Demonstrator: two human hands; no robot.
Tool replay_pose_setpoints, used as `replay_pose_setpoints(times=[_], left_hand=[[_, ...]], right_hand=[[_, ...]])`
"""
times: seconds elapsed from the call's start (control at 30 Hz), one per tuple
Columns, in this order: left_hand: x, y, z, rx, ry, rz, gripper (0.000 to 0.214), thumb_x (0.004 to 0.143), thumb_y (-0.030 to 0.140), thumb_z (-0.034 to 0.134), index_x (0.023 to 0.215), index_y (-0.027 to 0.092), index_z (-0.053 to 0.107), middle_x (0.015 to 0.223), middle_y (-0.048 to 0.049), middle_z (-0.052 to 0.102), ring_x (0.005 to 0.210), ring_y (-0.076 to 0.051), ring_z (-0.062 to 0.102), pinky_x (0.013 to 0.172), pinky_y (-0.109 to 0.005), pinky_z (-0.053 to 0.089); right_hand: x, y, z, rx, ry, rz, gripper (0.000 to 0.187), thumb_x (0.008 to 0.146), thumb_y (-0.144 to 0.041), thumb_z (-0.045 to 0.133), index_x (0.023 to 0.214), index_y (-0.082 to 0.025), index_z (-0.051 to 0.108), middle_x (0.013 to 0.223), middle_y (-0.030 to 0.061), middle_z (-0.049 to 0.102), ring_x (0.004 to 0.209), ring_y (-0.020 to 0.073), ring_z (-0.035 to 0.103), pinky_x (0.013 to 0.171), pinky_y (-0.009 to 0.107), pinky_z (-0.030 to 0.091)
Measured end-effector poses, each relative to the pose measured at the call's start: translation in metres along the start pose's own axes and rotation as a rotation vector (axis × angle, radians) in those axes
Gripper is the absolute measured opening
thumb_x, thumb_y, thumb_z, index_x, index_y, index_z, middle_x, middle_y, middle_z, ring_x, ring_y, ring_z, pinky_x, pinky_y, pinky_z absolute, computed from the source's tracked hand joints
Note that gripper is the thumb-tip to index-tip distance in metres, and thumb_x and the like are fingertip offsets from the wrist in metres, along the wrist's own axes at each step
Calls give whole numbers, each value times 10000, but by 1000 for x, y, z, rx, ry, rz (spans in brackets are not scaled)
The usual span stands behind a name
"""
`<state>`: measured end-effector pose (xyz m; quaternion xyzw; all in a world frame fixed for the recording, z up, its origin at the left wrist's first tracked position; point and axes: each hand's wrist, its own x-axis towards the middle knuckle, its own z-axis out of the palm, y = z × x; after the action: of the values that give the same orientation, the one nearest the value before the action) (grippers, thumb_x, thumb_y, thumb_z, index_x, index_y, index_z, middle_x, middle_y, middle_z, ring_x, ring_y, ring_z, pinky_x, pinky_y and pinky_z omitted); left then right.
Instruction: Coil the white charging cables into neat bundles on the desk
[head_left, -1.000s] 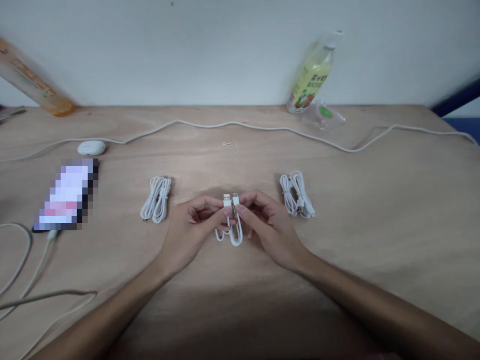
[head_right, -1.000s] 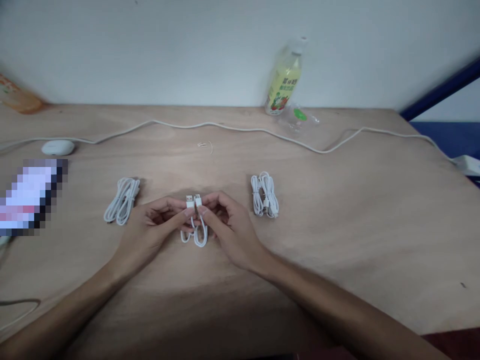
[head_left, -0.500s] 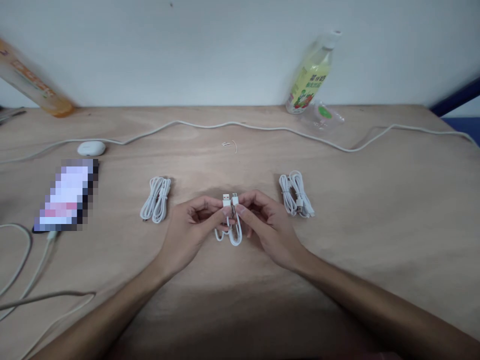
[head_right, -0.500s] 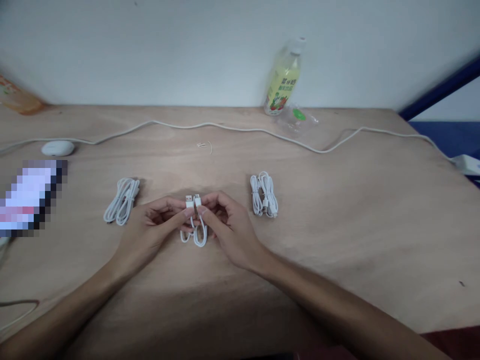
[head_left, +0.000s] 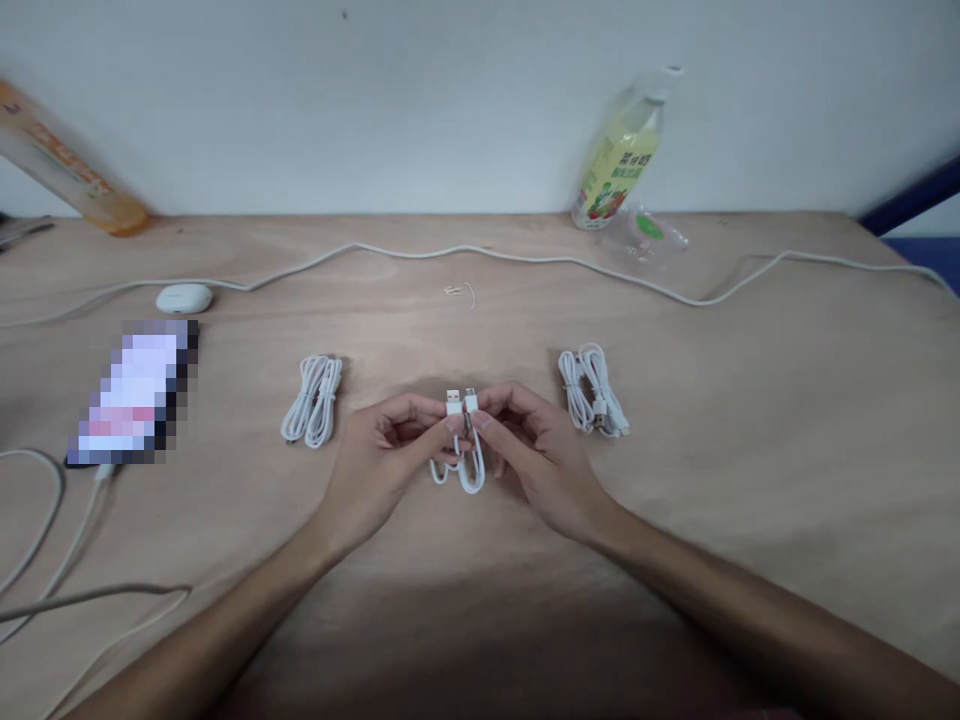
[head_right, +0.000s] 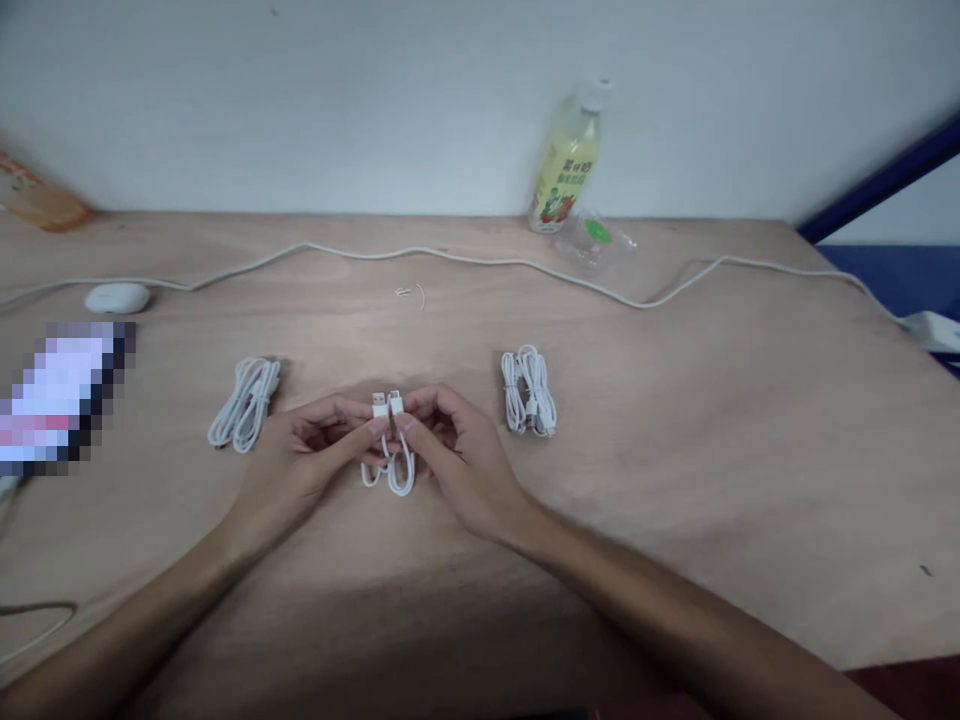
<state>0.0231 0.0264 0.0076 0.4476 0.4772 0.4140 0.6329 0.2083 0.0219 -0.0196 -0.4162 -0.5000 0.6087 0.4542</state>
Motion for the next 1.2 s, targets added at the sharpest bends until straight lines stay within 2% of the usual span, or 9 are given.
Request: replay_pose_setpoints(times=[0.17, 0.4, 0.9, 1.2], left_hand=[[0, 2, 1, 14, 9, -16, 212, 750, 275, 964, 842, 182, 797, 747, -12, 834, 649, -140, 773, 679, -203, 667], [0, -1, -1, 71, 16, -10, 244, 797, 366, 932, 876, 181, 795, 845, -54, 859, 711, -188, 807, 718, -278, 693], [0, 1, -1, 52, 11, -14, 244, 792, 347, 943, 884, 174, 797, 800, -35, 850, 686, -168, 797, 705, -249, 685], [0, -2, -2, 69, 17, -13, 236, 804, 355, 927, 907, 181, 805, 849, -49, 860, 701, -175, 800, 701, -261, 683]], right_hand=[[0, -1, 0, 3, -5, -7, 224, 989, -438, 747, 997, -217, 718, 826, -6, 699, 633, 107, 590, 535, 222, 495], [-1, 0, 0, -4, 1, 4, 250, 990, -465, 747, 1015, -217, 724, 847, 5, 710, 643, 117, 593, 542, 237, 500], [-1, 0, -1, -15, -5, 7, 248, 999, -465, 739, 1014, -219, 715, 847, 1, 709, 644, 116, 604, 546, 236, 506], [0, 0, 0, -17, -1, -3, 233, 1000, -459, 732, 1016, -227, 715, 842, 1, 707, 645, 121, 609, 537, 241, 507]])
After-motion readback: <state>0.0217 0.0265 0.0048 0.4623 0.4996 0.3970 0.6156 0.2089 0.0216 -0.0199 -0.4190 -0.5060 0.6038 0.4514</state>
